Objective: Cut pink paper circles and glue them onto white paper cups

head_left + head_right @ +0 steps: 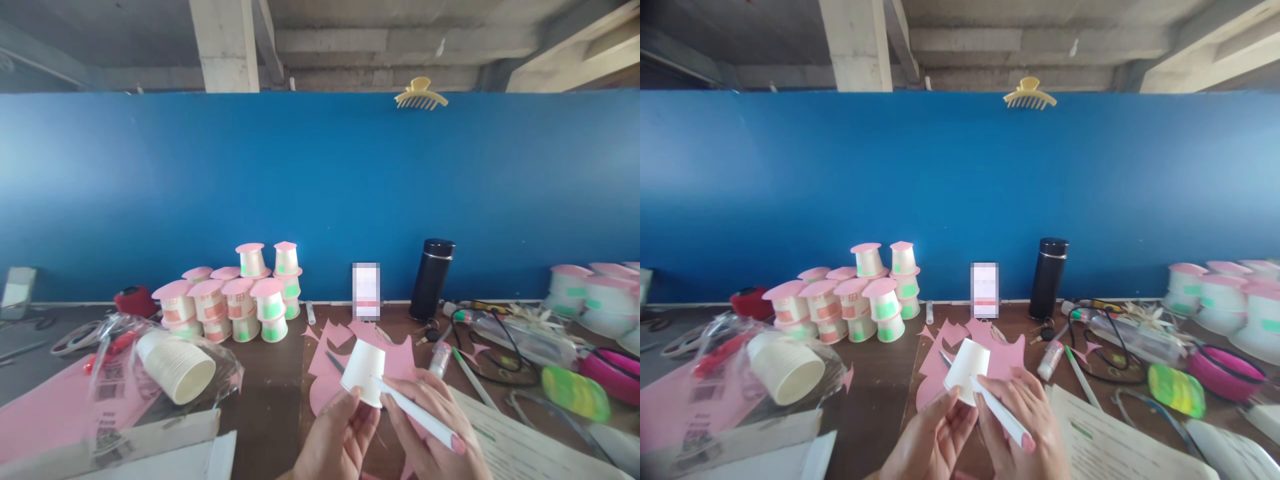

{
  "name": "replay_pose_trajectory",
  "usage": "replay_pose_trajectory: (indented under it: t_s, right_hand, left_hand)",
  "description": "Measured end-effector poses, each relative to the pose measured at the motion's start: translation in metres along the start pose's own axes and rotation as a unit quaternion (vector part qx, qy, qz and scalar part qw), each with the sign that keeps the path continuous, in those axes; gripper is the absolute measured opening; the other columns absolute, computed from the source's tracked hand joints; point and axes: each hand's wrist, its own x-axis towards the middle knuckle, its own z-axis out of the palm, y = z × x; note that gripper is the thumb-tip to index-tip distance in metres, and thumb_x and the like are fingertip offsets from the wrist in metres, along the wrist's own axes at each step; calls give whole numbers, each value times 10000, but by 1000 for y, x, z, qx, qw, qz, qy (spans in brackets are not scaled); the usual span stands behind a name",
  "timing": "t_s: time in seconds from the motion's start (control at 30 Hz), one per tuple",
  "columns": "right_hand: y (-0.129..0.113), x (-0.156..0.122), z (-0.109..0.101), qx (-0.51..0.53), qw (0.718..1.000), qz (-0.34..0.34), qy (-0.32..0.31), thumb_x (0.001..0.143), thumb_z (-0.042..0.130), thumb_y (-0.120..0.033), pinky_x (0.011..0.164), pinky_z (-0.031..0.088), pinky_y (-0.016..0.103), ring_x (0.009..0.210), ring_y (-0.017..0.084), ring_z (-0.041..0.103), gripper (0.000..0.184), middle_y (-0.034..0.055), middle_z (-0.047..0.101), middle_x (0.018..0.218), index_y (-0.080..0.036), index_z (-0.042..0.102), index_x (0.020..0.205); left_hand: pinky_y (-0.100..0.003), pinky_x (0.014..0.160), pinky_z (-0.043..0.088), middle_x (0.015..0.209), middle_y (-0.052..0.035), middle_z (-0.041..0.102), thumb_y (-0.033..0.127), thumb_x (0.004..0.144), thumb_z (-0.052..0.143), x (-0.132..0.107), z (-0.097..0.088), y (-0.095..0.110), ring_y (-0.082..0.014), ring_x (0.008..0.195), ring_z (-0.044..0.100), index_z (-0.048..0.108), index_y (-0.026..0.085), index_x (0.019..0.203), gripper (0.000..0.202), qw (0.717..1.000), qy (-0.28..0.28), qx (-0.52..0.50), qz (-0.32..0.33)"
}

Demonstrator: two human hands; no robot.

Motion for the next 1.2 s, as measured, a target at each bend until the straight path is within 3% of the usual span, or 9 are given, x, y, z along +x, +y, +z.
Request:
replay_pose_trajectory:
  t_s: [0.53, 0.73, 0.87, 1.03, 1.2]
  right_hand:
    - [3, -3, 5, 0, 1000, 1, -2, 882, 554, -163, 858, 474, 439, 774, 217, 696, 178, 84, 737, 899, -176, 611, 1050]
    - [1, -1, 2, 13, 1000, 20, -7, 898, 566, -243, 816, 497, 421, 800, 232, 694, 196, 79, 736, 908, -193, 611, 1082]
    - [2, -3, 3, 16, 1000, 16, -5, 882, 580, -206, 825, 489, 421, 797, 226, 691, 212, 77, 736, 912, -189, 607, 1092]
    - [4, -5, 5, 3, 1000, -3, -6, 874, 548, -146, 835, 480, 424, 804, 222, 689, 217, 85, 733, 917, -177, 601, 1082]
    - [4, -5, 6, 0, 1000, -7, -3, 884, 548, -149, 832, 474, 422, 805, 214, 685, 189, 98, 730, 893, -157, 600, 1065]
  left_hand:
    - [-301, 845, 538, 781, -111, 701, 59, 842, 565, -6, 5, 0, -175, 777, 678, 653, 85, 787, 108, 1000, -7, 4, 1]
    - [-339, 952, 474, 835, -109, 705, 94, 764, 669, -4, 1, -1, -219, 900, 667, 686, 100, 804, 44, 998, -59, 0, 6]
    - [-360, 985, 446, 836, -102, 708, 112, 723, 718, -3, -2, -2, -226, 923, 661, 695, 111, 795, 76, 997, -71, 1, 10]
    - [-338, 928, 486, 785, -95, 712, 100, 752, 687, -3, -1, -2, -210, 864, 670, 702, 102, 774, 27, 998, -69, -4, 14]
    - [-301, 836, 535, 725, -85, 707, 57, 794, 624, -5, 3, 0, -184, 781, 678, 700, 100, 742, 102, 999, -45, -10, 10]
